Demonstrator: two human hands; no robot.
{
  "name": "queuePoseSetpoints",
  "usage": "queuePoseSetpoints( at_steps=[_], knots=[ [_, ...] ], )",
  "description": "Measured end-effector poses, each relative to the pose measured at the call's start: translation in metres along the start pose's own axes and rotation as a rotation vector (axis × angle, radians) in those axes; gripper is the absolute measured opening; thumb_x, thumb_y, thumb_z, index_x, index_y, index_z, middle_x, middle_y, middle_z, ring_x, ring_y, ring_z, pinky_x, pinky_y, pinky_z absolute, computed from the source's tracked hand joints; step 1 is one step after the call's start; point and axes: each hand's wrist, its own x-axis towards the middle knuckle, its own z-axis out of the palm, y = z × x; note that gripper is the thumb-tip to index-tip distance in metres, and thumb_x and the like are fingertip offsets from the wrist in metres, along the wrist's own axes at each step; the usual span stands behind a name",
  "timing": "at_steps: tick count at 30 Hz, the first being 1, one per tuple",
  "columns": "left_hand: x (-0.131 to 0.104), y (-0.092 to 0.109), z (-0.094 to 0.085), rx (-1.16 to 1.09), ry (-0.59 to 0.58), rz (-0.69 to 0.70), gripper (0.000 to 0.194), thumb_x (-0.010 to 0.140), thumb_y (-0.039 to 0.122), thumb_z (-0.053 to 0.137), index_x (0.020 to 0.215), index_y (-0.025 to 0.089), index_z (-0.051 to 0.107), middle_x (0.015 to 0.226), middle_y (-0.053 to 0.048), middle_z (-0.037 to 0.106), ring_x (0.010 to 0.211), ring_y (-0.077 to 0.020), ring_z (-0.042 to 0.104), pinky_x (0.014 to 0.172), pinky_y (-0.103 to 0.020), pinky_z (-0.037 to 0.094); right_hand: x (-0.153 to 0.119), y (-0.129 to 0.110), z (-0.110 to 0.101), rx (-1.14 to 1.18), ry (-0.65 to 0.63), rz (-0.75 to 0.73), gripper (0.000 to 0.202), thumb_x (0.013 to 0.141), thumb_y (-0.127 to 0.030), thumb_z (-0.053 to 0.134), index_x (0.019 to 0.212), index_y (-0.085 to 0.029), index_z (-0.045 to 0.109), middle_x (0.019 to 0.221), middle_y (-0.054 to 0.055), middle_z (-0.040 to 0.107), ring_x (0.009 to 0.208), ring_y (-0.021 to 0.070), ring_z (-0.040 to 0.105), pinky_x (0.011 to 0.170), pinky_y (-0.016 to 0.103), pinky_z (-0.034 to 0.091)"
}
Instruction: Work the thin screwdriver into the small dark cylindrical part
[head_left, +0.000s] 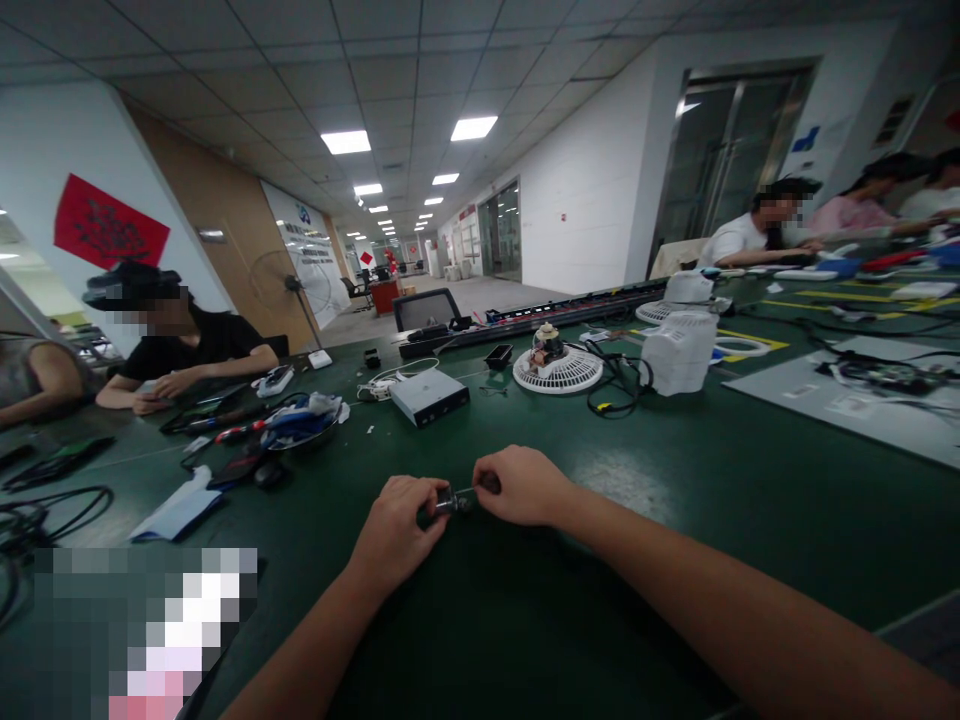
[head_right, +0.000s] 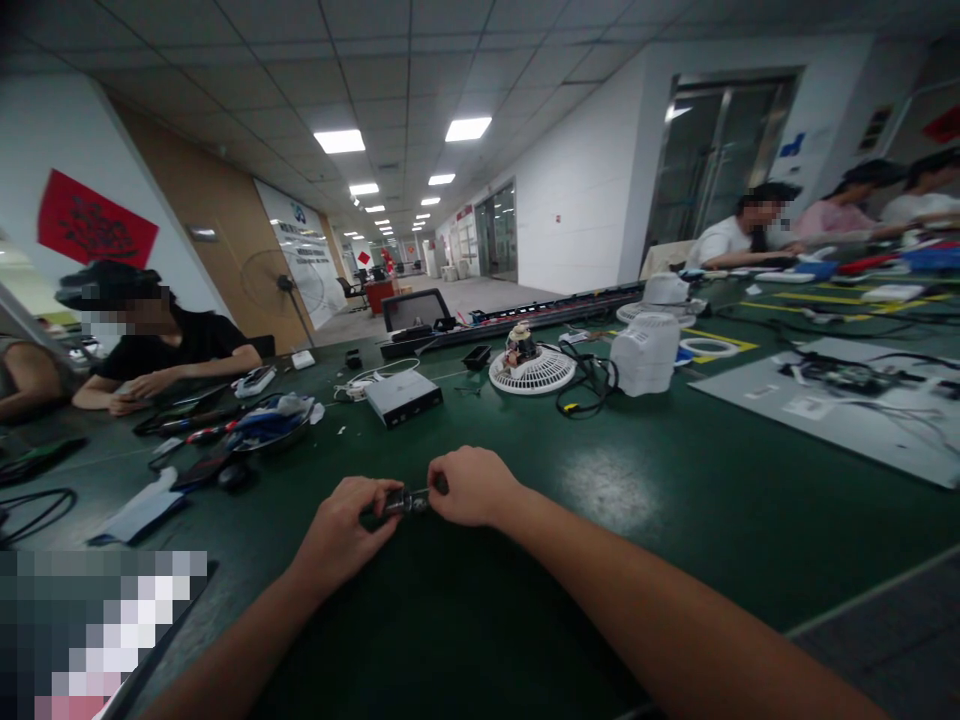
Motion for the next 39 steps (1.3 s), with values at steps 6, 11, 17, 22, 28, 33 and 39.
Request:
queuePoseSetpoints(
  at_steps=[6,11,17,22,28,33,39],
  knots=[
    [0.003,0.002,-0.003,0.08,-0.041,-0.237,0.015,0.074,0.016,0.061,0.074,0.023,0.047,0.097,-0.002,0.07,0.088,-0.023,0.062,0.076,-0.036,0.046,0.004,-0.002,0.009,0.094,-0.001,0.127,0.023,0.084,-0.039,0.058,0.09,-0.024,0.074,0.078,0.003,0.07,0.069,0.0173,0.062,0.059,0.026,0.04],
    [0.004,0.002,-0.005,0.092,-0.06,-0.354,0.01,0.075,0.022,0.06,0.078,0.023,0.05,0.088,-0.001,0.069,0.081,-0.0223,0.063,0.07,-0.033,0.046,0.006,-0.002,0.021,0.212,-0.074,0.044,0.018,0.08,-0.039,0.067,0.092,-0.029,0.076,0.094,0.001,0.07,0.081,0.0172,0.063,0.064,0.025,0.041],
    [0.001,0.001,-0.004,0.055,-0.063,-0.299,0.011,0.077,0.025,0.061,0.08,0.023,0.051,0.088,-0.001,0.068,0.081,-0.0221,0.064,0.071,-0.034,0.047,0.007,-0.002,0.022,0.307,-0.029,0.054,0.012,0.082,-0.026,0.064,0.089,-0.023,0.074,0.086,0.0,0.072,0.077,0.0157,0.063,0.065,0.025,0.042],
    [-0.002,0.005,-0.004,-0.159,-0.051,-0.142,0.016,0.08,0.023,0.061,0.081,0.023,0.045,0.095,-0.001,0.069,0.087,-0.0187,0.065,0.075,-0.031,0.05,0.006,-0.006,0.021,0.476,0.071,0.055,0.013,0.081,-0.024,0.066,0.09,-0.02,0.074,0.083,0.001,0.071,0.073,0.0149,0.061,0.064,0.025,0.043],
    [-0.004,0.006,0.0,-0.258,-0.009,0.006,0.021,0.079,0.017,0.062,0.078,0.023,0.043,0.104,-0.002,0.069,0.095,-0.0179,0.065,0.08,-0.031,0.051,0.003,-0.009,0.02,0.528,0.095,0.026,0.011,0.075,-0.023,0.072,0.085,-0.018,0.073,0.079,0.0,0.069,0.069,0.0133,0.058,0.061,0.024,0.041],
    [-0.006,0.004,0.002,-0.222,0.004,0.051,0.022,0.078,0.013,0.062,0.076,0.023,0.042,0.107,-0.005,0.068,0.098,-0.0197,0.065,0.082,-0.034,0.052,0.006,0.001,0.017,0.528,-0.035,0.006,0.016,0.073,-0.031,0.076,0.083,-0.019,0.074,0.071,-0.002,0.067,0.063,0.0122,0.056,0.056,0.023,0.037],
    [-0.006,0.005,0.002,-0.202,0.051,0.108,0.025,0.078,0.011,0.062,0.073,0.023,0.04,0.107,-0.005,0.068,0.099,-0.0199,0.065,0.08,-0.032,0.052,0.001,-0.007,0.016,0.509,0.012,-0.001,0.018,0.074,-0.033,0.073,0.082,-0.018,0.073,0.07,-0.001,0.067,0.062,0.0115,0.056,0.055,0.022,0.036]
  ],
)
